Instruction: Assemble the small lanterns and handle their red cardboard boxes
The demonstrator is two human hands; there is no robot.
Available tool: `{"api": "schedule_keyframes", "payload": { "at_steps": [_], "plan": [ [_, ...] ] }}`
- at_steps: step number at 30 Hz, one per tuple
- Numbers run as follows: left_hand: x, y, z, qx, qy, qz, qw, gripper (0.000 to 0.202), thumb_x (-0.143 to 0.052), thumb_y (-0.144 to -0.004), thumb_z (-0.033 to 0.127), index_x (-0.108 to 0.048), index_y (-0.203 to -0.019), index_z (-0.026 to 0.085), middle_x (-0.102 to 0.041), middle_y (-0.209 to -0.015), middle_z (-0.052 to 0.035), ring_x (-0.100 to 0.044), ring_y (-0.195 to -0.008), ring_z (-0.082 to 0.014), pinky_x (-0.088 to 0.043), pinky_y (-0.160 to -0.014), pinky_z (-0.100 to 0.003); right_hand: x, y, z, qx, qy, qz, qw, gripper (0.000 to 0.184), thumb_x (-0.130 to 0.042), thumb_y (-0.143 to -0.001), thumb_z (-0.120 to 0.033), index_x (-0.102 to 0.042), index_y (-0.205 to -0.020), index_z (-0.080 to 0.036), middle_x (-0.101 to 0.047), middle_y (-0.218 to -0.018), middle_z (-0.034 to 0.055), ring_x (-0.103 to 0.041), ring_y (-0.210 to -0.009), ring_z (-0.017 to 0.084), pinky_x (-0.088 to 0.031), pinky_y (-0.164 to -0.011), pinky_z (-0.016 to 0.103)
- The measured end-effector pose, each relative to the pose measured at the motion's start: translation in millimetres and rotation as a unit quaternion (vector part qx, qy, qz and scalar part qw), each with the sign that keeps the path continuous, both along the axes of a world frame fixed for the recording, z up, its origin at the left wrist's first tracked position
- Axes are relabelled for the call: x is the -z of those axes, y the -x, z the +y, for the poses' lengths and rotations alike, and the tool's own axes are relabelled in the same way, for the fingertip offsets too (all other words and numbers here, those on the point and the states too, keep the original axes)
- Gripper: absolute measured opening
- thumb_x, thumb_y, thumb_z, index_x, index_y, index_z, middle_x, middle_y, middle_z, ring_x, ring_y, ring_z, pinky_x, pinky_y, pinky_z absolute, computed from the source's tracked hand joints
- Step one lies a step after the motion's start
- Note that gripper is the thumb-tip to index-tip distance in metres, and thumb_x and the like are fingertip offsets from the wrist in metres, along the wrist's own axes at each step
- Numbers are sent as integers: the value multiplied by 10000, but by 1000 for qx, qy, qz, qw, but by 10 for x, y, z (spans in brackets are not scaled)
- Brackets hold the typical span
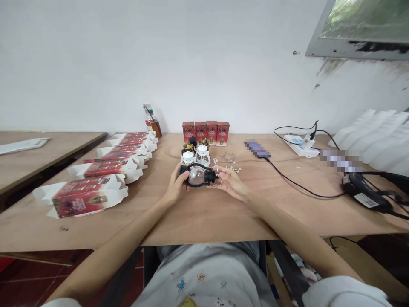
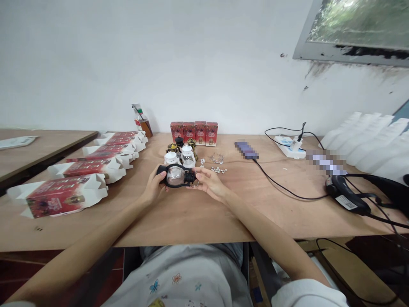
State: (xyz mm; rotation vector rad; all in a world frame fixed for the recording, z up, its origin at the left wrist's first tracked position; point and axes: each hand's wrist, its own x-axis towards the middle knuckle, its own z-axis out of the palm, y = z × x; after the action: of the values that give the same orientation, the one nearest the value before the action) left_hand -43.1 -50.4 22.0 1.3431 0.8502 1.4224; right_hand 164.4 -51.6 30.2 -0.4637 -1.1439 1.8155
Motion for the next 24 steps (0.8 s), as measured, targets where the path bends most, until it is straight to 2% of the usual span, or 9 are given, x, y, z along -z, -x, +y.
{"api": "schedule_keyframes", "payload": {
  "at_steps": [10, 16, 24],
  "plan": [
    [50, 36, 22, 0, 4, 5, 1000, 374, -614, -717, 482, -491, -910, 186, -459, -686, 35, -421, -445, -64, -358, -307, -170, -25, 3, -18, -9, 6, 2, 1000, 384, -783, -636, -336, -652, -964, -185, -685, -908, 25, -652, -766, 140, -529, -866, 490],
    [28, 21, 25, -16, 1, 8, 1000, 388, -613, -700, 509, -459, -855, 188, -440, -661, 42, -417, -430, -64, -351, -298, -173, -31, 1, -12, -7, 4, 0, 1000, 318, -709, -719, -383, -670, -966, -186, -665, -1062, 58, -651, -801, 153, -490, -906, 544],
    [-37, 34, -82, -30, -54, 89, 994, 364, -572, -746, 515, -452, -864, 193, -436, -666, 40, -410, -432, -53, -357, -347, -173, -38, -8, -17, -9, -3, -12, 1000, 284, -692, -744, -364, -676, -954, -174, -675, -999, 61, -641, -890, 194, -491, -889, 567]
  ]
}}
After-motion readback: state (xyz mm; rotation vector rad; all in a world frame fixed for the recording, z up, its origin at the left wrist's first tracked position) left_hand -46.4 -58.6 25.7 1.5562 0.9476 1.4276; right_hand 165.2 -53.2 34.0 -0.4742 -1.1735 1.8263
